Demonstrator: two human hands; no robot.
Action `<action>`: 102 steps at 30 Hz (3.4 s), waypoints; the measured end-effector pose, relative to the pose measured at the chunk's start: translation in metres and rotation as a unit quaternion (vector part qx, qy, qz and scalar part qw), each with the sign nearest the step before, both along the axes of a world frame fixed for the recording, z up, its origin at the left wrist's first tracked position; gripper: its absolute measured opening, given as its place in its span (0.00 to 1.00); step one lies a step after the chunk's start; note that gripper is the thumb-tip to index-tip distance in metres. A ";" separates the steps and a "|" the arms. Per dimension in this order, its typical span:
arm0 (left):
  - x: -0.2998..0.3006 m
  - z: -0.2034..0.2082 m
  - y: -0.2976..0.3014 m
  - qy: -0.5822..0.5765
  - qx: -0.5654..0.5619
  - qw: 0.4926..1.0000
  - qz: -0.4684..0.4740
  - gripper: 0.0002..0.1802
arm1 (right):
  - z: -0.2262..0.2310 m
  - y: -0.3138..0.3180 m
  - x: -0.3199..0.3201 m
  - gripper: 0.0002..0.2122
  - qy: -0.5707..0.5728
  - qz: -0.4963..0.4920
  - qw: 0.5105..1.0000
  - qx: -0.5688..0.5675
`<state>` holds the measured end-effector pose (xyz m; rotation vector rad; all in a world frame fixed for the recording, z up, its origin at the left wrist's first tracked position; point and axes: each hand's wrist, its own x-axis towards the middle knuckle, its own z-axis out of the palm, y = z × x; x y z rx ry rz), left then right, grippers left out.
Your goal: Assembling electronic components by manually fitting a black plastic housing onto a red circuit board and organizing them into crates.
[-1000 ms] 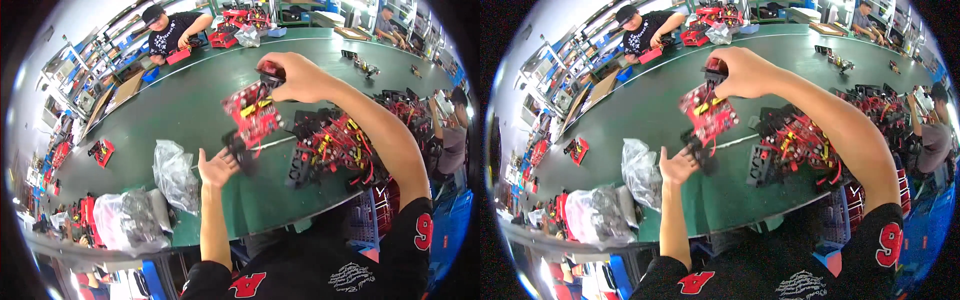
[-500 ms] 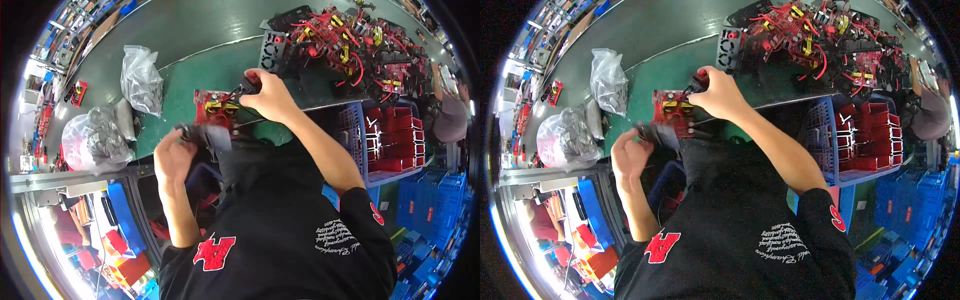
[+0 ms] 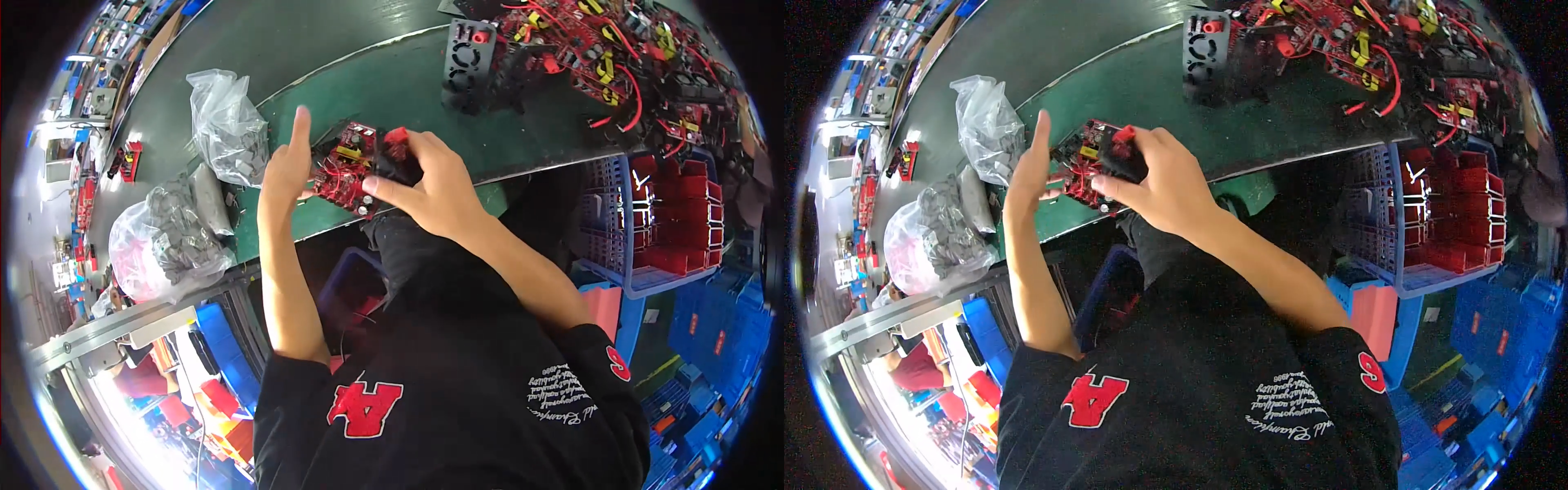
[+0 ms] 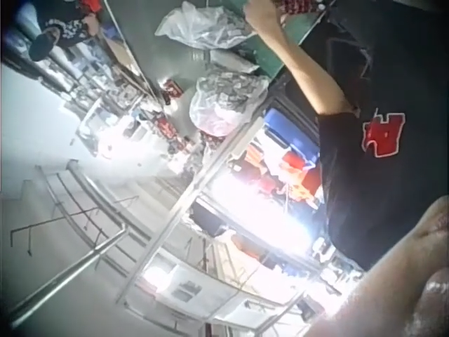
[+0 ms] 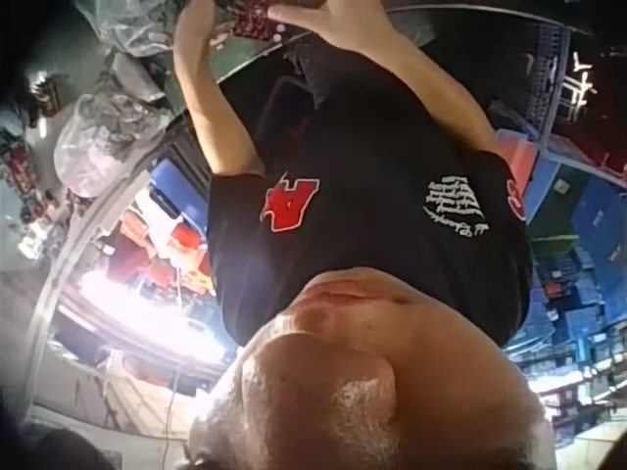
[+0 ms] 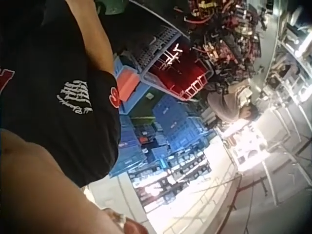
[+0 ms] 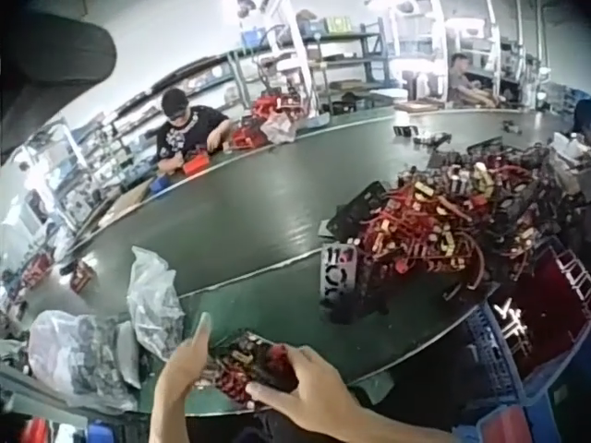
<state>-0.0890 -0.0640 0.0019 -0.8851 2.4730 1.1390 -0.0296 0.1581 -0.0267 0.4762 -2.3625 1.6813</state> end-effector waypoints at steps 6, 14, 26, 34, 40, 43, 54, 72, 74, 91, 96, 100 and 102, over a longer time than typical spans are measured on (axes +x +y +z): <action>-0.040 0.046 0.017 -0.173 -0.145 0.951 -0.212 0.50 | 0.004 -0.009 0.000 0.29 0.116 0.015 0.991 0.071; 0.036 0.029 0.052 0.287 -0.194 0.900 -0.264 0.48 | 0.016 0.007 0.007 0.23 -0.247 0.024 0.969 -0.009; 0.010 -0.026 -0.021 0.232 -0.145 0.890 -0.366 0.41 | -0.010 -0.012 0.043 0.16 -0.283 0.006 0.890 -0.357; 0.036 -0.025 0.006 0.197 -0.138 0.871 -0.428 0.38 | -0.033 -0.016 0.072 0.19 -0.219 -0.100 0.956 -0.165; 0.076 0.002 0.060 0.234 -0.165 0.876 -0.388 0.44 | -0.047 0.021 0.093 0.25 -0.245 -0.016 0.894 -0.374; 0.086 0.020 0.115 0.294 -0.158 0.857 -0.392 0.36 | -0.052 0.052 0.102 0.27 -0.273 -0.011 0.792 -0.546; 0.107 0.059 0.323 0.280 -0.128 0.826 -0.472 0.28 | -0.083 0.208 0.117 0.36 -0.028 0.069 0.697 -0.713; -0.043 -0.272 0.713 0.069 -0.152 0.619 -0.767 0.19 | -0.149 0.304 0.359 0.20 0.075 -0.513 0.548 -0.656; -0.023 -0.268 0.718 0.140 -0.176 0.628 -0.745 0.16 | -0.149 0.290 0.361 0.24 0.050 -0.544 0.500 -0.672; 0.159 0.148 0.303 0.280 -0.141 0.640 -0.701 0.05 | -0.097 0.419 0.248 0.15 0.099 0.262 0.662 -0.695; 0.158 0.130 0.187 0.348 -0.402 0.670 -0.518 0.07 | -0.061 0.347 0.157 0.17 0.003 0.364 0.642 -0.674; 0.115 0.027 0.116 0.310 -0.636 0.502 -0.496 0.06 | -0.076 0.292 0.122 0.23 -0.157 0.368 0.616 -0.678; 0.114 -0.008 0.094 0.293 -0.630 0.534 -0.482 0.08 | -0.095 0.266 0.113 0.23 -0.222 0.394 0.524 -0.721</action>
